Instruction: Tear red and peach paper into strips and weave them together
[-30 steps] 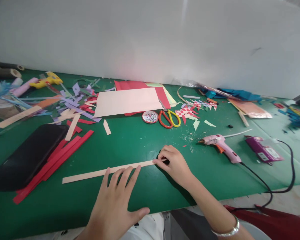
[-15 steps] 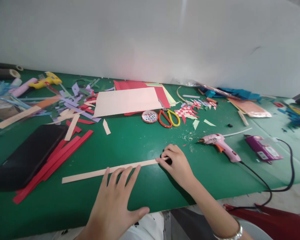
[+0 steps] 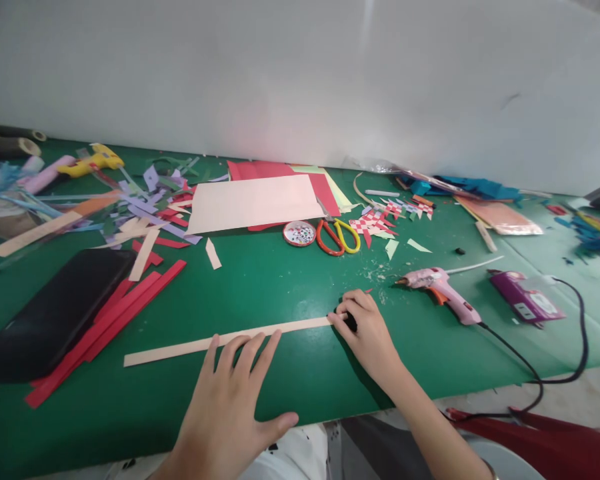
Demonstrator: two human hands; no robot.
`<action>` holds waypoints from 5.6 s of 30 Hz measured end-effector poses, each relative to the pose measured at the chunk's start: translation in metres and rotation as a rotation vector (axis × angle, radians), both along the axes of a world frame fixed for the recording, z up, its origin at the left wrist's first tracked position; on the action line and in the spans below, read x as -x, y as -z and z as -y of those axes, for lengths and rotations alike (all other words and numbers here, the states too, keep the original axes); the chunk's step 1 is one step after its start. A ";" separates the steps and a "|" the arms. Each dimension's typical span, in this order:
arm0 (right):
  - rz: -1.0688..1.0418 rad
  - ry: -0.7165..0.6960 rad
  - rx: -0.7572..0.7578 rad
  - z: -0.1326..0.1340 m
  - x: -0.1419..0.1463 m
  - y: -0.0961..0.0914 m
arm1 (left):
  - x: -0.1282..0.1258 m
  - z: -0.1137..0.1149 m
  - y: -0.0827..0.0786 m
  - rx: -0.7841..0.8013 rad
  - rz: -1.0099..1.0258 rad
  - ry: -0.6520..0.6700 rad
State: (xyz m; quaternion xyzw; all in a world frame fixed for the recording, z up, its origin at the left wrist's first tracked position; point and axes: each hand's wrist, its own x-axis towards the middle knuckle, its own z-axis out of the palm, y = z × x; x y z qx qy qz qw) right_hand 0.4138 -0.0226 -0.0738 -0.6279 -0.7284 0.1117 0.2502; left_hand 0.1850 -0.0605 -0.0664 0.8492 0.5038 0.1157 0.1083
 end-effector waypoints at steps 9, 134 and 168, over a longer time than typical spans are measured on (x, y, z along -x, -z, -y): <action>0.017 0.004 -0.034 0.002 0.001 0.001 | 0.011 -0.005 -0.001 -0.049 -0.006 0.083; 0.133 -0.436 0.025 -0.027 0.059 -0.074 | 0.137 -0.066 -0.090 0.531 0.187 0.151; 0.272 -0.558 0.113 -0.007 0.095 -0.081 | 0.115 -0.067 -0.110 0.347 0.029 0.351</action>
